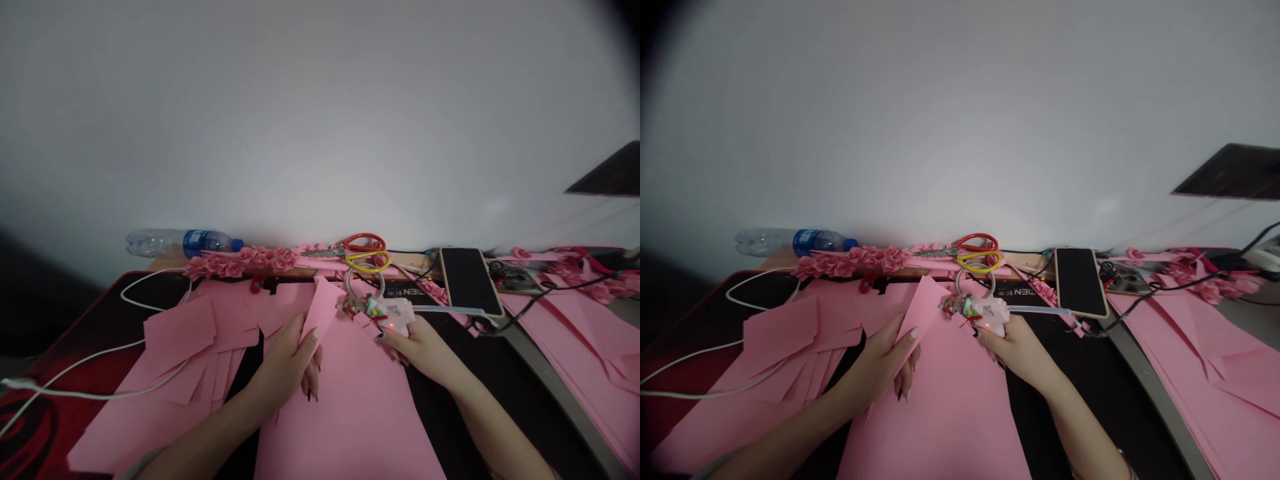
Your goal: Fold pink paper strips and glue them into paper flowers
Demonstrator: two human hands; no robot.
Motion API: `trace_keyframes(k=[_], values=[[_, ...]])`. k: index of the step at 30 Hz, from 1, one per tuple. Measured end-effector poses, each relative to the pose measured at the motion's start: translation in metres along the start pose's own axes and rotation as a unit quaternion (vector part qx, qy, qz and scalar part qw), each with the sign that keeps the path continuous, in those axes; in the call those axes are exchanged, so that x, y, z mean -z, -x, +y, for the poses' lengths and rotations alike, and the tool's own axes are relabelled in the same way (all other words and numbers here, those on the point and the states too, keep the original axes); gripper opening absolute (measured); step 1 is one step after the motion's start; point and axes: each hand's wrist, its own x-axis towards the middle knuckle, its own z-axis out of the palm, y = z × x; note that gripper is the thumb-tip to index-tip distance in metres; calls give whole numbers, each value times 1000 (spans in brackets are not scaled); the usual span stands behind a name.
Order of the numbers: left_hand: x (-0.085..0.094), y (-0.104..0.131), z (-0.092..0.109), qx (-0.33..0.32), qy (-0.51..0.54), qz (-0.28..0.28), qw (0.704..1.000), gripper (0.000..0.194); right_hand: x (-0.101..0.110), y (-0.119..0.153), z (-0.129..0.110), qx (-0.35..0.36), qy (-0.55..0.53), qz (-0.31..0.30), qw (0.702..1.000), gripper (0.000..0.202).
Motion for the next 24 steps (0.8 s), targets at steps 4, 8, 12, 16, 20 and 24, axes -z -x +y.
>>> trace_keyframes(k=[4, 8, 12, 16, 20, 24], values=[[0, 0, 1, -4, -7, 1, 1000, 26, 0, 1, -3, -3, -12, 3, 1000, 32], [0, -1, 0, -8, -7, 3, 1000, 26, -2, 2, -6, -3, -52, 4, 999, 25], [0, -1, -1, -9, -8, 6, 1000, 26, -3, 3, -9, 6, -80, -9, 997, 25], [0, -1, 1, -5, -8, 4, 1000, 24, -4, 4, -8, -15, -70, 3, 997, 16], [0, 0, 2, 0, -6, -1, 1000, 24, -5, 4, -9, -31, -49, 23, 998, 18], [0, 0, 2, 6, -4, -2, 1000, 24, -5, 4, -12, -23, -31, 28, 999, 21]])
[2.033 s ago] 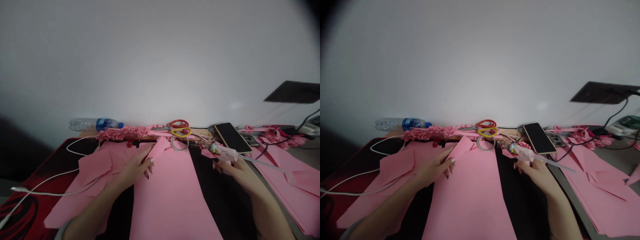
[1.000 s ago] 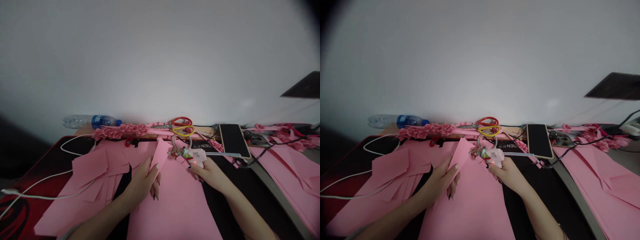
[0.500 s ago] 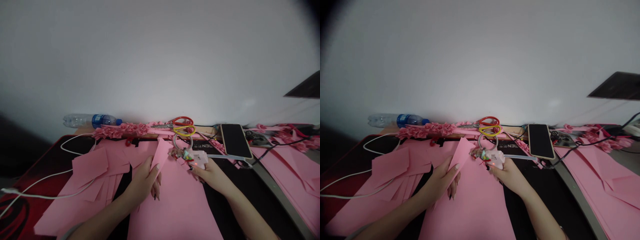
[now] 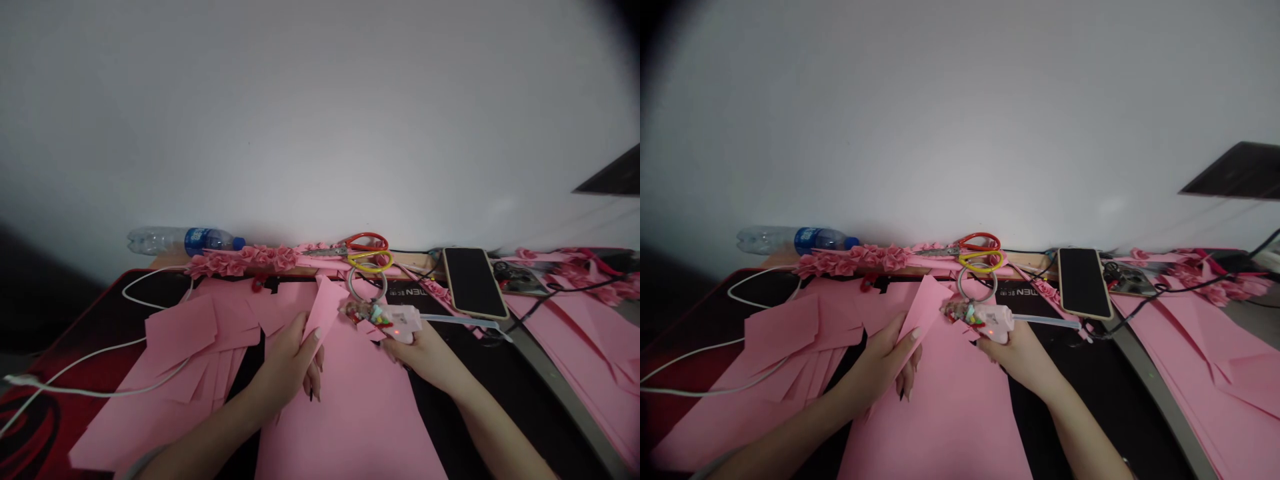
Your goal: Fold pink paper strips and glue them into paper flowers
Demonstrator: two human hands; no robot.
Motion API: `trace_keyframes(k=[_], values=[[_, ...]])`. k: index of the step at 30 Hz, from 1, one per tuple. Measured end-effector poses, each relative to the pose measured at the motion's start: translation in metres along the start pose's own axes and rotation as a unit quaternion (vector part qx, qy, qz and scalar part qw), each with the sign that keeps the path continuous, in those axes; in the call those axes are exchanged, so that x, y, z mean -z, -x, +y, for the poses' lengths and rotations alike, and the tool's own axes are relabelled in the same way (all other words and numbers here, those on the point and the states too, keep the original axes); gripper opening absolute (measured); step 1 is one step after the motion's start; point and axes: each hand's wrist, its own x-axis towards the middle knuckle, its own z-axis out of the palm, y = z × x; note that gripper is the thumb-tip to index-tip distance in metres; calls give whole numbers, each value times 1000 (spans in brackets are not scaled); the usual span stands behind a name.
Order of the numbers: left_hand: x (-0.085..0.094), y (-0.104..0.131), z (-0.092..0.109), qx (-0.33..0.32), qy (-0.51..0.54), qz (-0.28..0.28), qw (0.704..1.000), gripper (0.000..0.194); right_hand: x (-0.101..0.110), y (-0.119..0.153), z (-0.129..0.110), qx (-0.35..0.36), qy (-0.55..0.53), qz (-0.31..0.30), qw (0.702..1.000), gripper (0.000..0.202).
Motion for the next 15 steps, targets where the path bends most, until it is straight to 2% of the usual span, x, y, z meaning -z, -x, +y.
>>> trace_keyframes(k=[11, 15], values=[[1, -1, -3, 4, 4, -5, 1000, 23, 0, 0, 2, 14, 49, 11, 999, 11], [1, -1, -4, 0, 5, -5, 1000, 23, 0, -1, -1, -5, 22, 12, 1000, 13]])
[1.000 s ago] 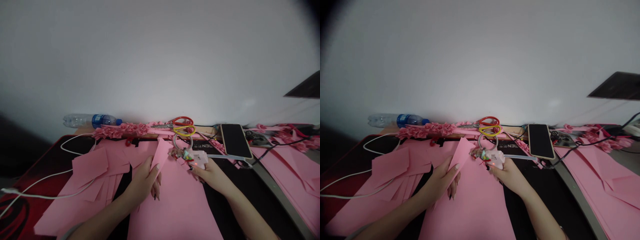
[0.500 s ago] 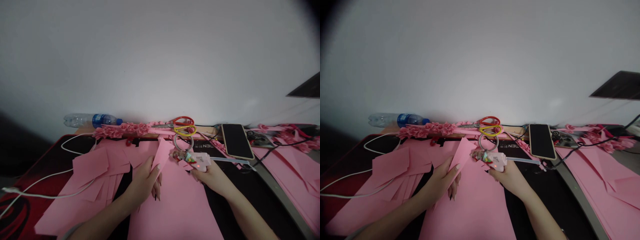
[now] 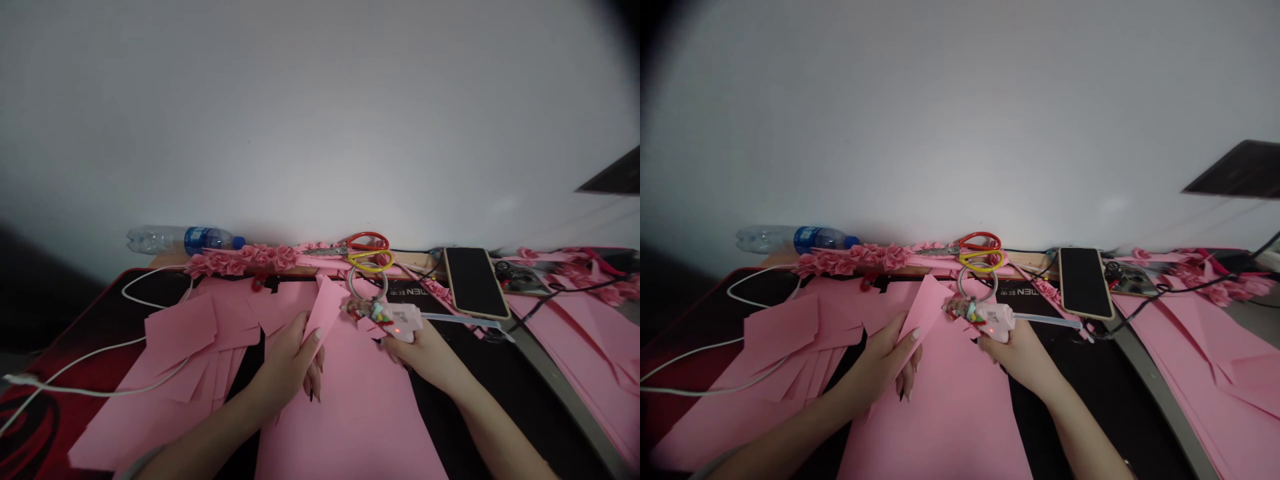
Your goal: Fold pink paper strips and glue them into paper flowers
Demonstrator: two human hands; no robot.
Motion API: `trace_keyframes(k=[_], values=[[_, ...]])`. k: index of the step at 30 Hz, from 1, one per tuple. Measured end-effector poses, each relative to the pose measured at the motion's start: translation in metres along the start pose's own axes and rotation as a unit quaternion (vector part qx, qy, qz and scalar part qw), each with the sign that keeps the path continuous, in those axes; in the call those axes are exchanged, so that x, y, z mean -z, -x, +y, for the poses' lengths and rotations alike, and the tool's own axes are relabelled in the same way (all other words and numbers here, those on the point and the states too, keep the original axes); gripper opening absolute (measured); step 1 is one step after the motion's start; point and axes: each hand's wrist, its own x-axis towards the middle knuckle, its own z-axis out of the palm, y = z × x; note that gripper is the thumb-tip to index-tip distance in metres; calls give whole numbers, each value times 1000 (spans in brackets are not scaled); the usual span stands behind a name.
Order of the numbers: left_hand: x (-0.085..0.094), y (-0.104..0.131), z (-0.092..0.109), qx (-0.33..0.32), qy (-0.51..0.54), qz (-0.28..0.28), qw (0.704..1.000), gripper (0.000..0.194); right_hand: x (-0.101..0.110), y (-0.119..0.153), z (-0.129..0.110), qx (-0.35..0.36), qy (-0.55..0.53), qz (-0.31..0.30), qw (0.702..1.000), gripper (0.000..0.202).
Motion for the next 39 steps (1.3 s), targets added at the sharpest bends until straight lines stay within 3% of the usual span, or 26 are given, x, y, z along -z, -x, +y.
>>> trace_keyframes(k=[11, 18, 34, 39], values=[[1, 0, -1, -8, -4, -2, 1000, 22, 2, 2, -5, -17, -55, -27, 998, 19], [2, -2, -5, -12, -6, -9, 1000, 20, 2, 0, 1, -23, 3, -6, 1000, 7], [1, -2, -3, -13, -13, -10, 1000, 19, 2, 0, -2, 13, 48, -12, 999, 14], [0, -1, -3, -27, -67, 3, 997, 27, 1, 1, -3, 31, 63, 6, 998, 9]])
